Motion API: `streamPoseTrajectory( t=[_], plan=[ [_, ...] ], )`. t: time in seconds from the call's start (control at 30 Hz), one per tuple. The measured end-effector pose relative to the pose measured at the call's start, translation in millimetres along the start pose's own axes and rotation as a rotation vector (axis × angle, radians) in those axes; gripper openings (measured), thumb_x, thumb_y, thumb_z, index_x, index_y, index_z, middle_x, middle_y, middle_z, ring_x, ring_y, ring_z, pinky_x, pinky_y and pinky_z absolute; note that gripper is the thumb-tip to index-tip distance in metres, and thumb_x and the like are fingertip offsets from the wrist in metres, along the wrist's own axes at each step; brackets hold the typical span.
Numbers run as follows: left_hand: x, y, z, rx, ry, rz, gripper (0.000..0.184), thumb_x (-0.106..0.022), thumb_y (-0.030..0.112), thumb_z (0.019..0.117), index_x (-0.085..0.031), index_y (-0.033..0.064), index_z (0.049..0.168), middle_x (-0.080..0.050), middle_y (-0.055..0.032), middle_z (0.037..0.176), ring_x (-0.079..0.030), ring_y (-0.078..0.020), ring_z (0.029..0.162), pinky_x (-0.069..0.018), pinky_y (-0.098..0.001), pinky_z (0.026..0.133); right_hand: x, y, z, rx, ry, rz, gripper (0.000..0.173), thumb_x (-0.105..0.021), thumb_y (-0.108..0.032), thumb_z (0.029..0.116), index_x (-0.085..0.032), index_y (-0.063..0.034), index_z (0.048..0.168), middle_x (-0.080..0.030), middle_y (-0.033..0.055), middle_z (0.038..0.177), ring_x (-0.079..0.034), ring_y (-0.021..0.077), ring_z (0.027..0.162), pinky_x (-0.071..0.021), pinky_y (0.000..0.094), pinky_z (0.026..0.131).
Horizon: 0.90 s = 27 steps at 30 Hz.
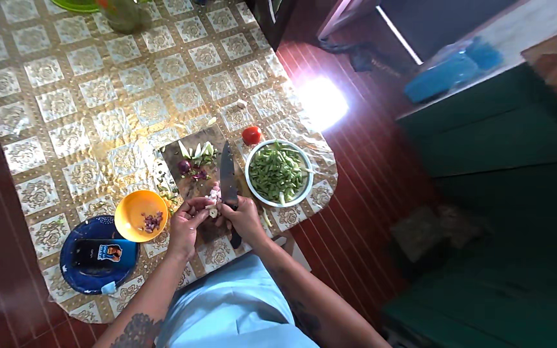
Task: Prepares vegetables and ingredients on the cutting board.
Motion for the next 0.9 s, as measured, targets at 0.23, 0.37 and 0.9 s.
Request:
streamPoseTrajectory(
  t=[0.23, 0.37, 0.9],
  plan=[
    [-2.2, 0.5, -1.8, 0.033, -0.085, 0.105, 0.026, -0.06, -0.001, 0.0994, -0.063, -0.0028, 0.125, -0.07, -0.0095, 0.11, -0.07, -0.015, 0.093, -0.0603, -0.0302, 0.083, -6.8, 1.7, 6.8, -0.017, -0.001, -0.011, 0.007, -0.067, -0.004, 0.0972, -0.067, 0.0035, 0.096, -0.065, 0.003, 0.064, -0.056, 0.0045, 0.048, -0.0487, 0.0189, 0.049],
    [2.6, -1.1, -0.5, 0.083, -0.008, 0.129, 0.027, -0.055, -0.007, 0.0991, -0.06, -0.0046, 0.126, -0.069, -0.0124, 0.109, -0.071, -0.0174, 0.087, -0.0615, -0.0315, 0.078, -6.3, -18.8, 20.2, 0.018, -0.024, -0.323, 0.009, -0.07, -0.008, 0.0951, -0.068, 0.0006, 0.097, -0.066, 0.004, 0.071, -0.06, 0.0072, 0.057, -0.0535, 0.0242, 0.058],
    [18.8, -35.6, -1.2, 0.064, -0.033, 0.817, 0.027, -0.063, 0.015, 0.102, -0.069, 0.001, 0.124, -0.072, -0.0141, 0.112, -0.069, -0.0185, 0.1, -0.0546, -0.0356, 0.093, 19.8, -42.3, 66.2, 0.17, 0.068, -0.545, 0.022, -0.057, -0.013, 0.1038, -0.067, -0.0003, 0.119, -0.066, 0.0151, 0.11, -0.065, 0.021, 0.074, -0.0572, 0.0393, 0.069]
  ],
)
Point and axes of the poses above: each hand's wrist, its own z-axis towards the middle knuckle, its own x-axis out of the back of the hand, y = z × x, the point moved 4 cm from there along z, towards the middle knuckle
